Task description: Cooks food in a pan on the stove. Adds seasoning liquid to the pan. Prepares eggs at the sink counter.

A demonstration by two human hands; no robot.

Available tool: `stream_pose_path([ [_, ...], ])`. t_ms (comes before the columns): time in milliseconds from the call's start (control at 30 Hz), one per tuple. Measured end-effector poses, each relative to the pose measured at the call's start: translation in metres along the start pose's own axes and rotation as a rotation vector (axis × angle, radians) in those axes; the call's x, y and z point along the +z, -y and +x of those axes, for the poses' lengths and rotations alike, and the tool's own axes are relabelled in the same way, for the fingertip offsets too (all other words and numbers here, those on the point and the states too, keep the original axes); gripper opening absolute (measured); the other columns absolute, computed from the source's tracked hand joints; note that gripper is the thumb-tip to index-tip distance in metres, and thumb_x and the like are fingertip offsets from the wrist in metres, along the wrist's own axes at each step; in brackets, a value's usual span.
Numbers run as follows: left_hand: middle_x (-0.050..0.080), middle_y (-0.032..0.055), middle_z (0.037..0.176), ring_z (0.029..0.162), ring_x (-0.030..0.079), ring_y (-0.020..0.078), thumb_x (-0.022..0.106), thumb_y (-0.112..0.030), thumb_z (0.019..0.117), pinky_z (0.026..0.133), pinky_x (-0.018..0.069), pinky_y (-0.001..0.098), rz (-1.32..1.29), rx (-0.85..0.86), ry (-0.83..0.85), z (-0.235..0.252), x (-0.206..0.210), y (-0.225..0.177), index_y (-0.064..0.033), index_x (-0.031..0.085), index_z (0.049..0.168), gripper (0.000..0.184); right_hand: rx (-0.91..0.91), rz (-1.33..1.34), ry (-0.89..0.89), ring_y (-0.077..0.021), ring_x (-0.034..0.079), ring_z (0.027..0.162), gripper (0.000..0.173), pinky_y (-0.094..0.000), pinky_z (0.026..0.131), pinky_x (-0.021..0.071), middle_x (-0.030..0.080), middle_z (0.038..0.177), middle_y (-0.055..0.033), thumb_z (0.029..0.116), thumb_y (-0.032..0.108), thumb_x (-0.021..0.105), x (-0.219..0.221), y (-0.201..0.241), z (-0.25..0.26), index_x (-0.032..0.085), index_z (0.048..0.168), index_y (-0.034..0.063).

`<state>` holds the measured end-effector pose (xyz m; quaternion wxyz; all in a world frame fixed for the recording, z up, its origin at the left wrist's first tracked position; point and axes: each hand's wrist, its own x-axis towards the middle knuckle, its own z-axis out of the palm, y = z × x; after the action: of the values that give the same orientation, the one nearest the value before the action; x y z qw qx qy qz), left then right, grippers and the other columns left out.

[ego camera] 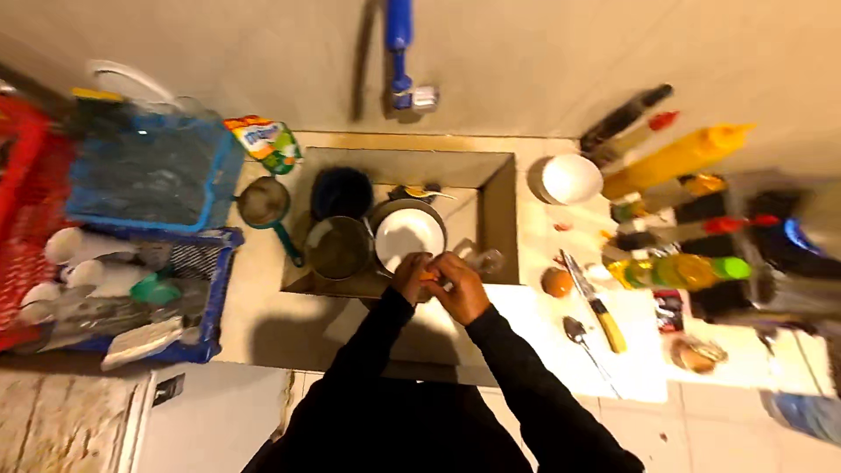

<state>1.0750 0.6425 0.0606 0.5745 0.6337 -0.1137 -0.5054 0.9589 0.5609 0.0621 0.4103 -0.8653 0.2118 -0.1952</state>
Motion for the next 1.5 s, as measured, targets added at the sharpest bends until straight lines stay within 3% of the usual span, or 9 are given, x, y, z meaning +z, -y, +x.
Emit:
stream_pose_path([
  [200,0.064,0.0125,0.104,0.087,0.063,0.0152,0.039,-0.019,0.1104,0.080,0.0560,0.0347,-0.031,-0.027,-0.018,-0.001,0.002,0.002,0.0018,0.055,0.131,0.033,-0.048,0.024,0.074,-0.0243,0.068,0.095,0.012,-0.0426,0.088,0.0583,0.070,0.096,-0.0125,0.0919,0.011,0.073,-0.008,0.002,0.001,0.069,0.087,0.0007],
  [333,0.062,0.0135,0.105,0.086,0.062,0.0185,0.032,-0.022,0.1110,0.080,0.0555,0.0360,-0.211,-0.062,-0.047,-0.004,0.001,-0.002,0.0009,0.053,0.131,0.037,-0.029,0.024,0.029,-0.0231,0.070,0.092,0.008,-0.0418,0.085,0.0599,0.070,0.095,-0.0120,0.0931,0.008,0.070,-0.012,-0.001,-0.007,0.071,0.089,0.0010],
  [467,0.062,0.0129,0.101,0.079,0.063,0.0196,0.030,-0.022,0.1121,0.071,0.0551,0.0330,-0.242,-0.071,-0.111,-0.002,-0.001,-0.001,-0.0008,0.055,0.129,0.038,0.181,-0.035,-0.058,-0.0337,0.065,0.115,0.027,-0.0523,0.100,0.0544,0.067,0.123,-0.0192,0.0901,0.011,0.076,-0.017,-0.007,-0.009,0.072,0.114,0.0007],
  [600,0.062,0.0143,0.112,0.094,0.061,0.0187,0.025,-0.026,0.1113,0.084,0.0529,0.0364,-0.124,0.030,-0.089,-0.004,0.003,0.007,-0.0004,0.054,0.134,0.045,0.254,0.144,-0.132,-0.0209,0.067,0.080,0.038,-0.0380,0.071,0.0596,0.068,0.096,-0.0141,0.0970,0.024,0.069,0.006,-0.003,-0.011,0.064,0.125,-0.0018],
  [833,0.065,0.0161,0.110,0.096,0.064,0.0180,0.048,-0.020,0.1064,0.088,0.0552,0.0372,0.057,0.184,-0.134,-0.004,0.013,0.025,0.0033,0.051,0.135,0.037,0.259,0.109,-0.311,-0.0189,0.068,0.074,0.025,-0.0382,0.069,0.0598,0.070,0.094,-0.0123,0.1005,0.018,0.058,0.032,0.002,-0.011,0.069,0.115,0.0008],
  [1133,0.065,0.0192,0.117,0.101,0.065,0.0215,0.048,-0.017,0.1061,0.090,0.0554,0.0396,0.178,0.254,-0.134,-0.008,0.013,0.020,0.0019,0.051,0.138,0.037,0.285,-0.079,-0.212,-0.0312,0.072,0.089,0.023,-0.0501,0.081,0.0602,0.071,0.101,-0.0184,0.1004,0.011,0.057,0.015,0.014,-0.004,0.068,0.116,-0.0021],
  [1233,0.065,0.0189,0.117,0.097,0.065,0.0210,0.047,-0.017,0.1063,0.087,0.0561,0.0388,0.170,0.254,-0.128,-0.007,0.010,0.018,0.0006,0.051,0.139,0.037,0.245,-0.127,-0.173,-0.0312,0.072,0.087,0.021,-0.0498,0.079,0.0607,0.071,0.098,-0.0179,0.1006,0.010,0.057,0.009,0.015,-0.002,0.068,0.112,-0.0023],
  [1333,0.061,0.0206,0.128,0.108,0.065,0.0249,0.046,-0.018,0.1068,0.094,0.0560,0.0439,0.165,0.247,-0.074,-0.007,0.002,0.017,-0.0005,0.050,0.143,0.040,0.268,-0.119,-0.113,-0.0321,0.071,0.082,0.019,-0.0507,0.074,0.0600,0.070,0.094,-0.0179,0.0997,0.010,0.057,0.001,0.014,0.001,0.067,0.109,-0.0028],
  [1500,0.065,0.0119,0.109,0.082,0.064,0.0132,0.045,-0.017,0.1044,0.075,0.0568,0.0312,0.110,0.281,-0.003,-0.004,-0.004,0.021,0.0011,0.054,0.136,0.037,0.313,-0.066,-0.093,-0.0292,0.068,0.074,0.013,-0.0499,0.069,0.0580,0.067,0.084,-0.0152,0.0979,0.011,0.060,-0.005,0.008,0.003,0.066,0.101,-0.0010],
])
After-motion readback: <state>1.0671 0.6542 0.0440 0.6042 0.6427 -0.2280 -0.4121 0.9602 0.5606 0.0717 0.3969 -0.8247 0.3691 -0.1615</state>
